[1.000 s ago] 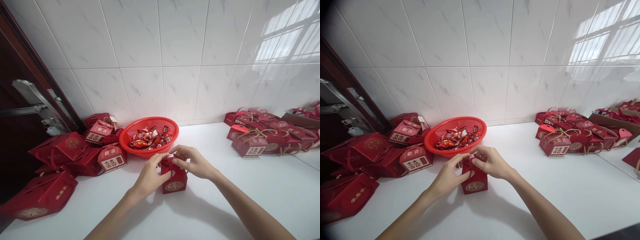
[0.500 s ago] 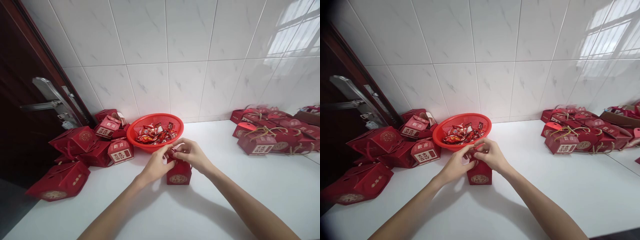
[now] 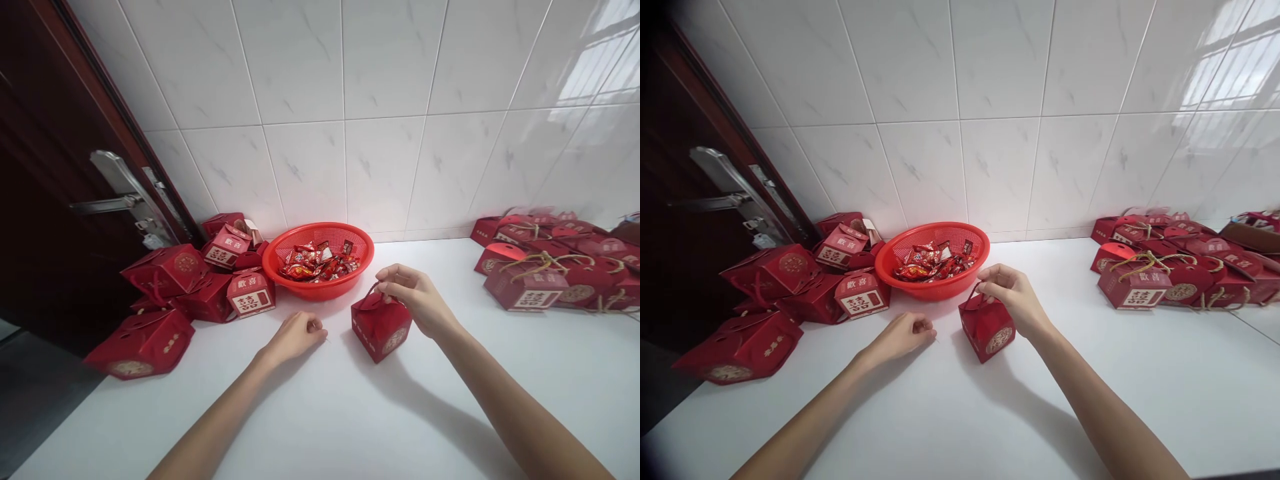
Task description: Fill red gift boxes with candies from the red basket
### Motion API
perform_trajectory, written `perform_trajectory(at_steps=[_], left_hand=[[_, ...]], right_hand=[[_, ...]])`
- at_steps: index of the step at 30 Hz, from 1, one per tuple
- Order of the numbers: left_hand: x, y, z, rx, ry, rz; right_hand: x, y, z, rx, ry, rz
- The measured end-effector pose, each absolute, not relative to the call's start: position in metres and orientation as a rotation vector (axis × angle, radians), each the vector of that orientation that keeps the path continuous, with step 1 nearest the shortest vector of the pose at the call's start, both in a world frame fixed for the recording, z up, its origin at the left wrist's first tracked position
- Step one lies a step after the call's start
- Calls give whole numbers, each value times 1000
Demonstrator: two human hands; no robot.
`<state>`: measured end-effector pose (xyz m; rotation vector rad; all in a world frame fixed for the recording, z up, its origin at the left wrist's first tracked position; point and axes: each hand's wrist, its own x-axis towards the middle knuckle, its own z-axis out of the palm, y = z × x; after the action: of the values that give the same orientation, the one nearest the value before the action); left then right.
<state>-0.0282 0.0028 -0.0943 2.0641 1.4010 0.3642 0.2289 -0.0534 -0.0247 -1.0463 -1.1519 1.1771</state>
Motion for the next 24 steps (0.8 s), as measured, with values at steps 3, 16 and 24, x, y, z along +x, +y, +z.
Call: perform_trajectory(at_steps=[3, 16, 24], left_hand=[[-25, -2, -99, 2114, 1512, 325], [-69, -49, -66, 1977, 1505, -237], [-100, -101, -53, 2048, 1556, -520]], right_hand=[[230, -54, -26, -1037, -1154, 1200], [237, -58, -32, -1020, -1169, 1195], [235, -66, -28, -990, -1182, 1236]])
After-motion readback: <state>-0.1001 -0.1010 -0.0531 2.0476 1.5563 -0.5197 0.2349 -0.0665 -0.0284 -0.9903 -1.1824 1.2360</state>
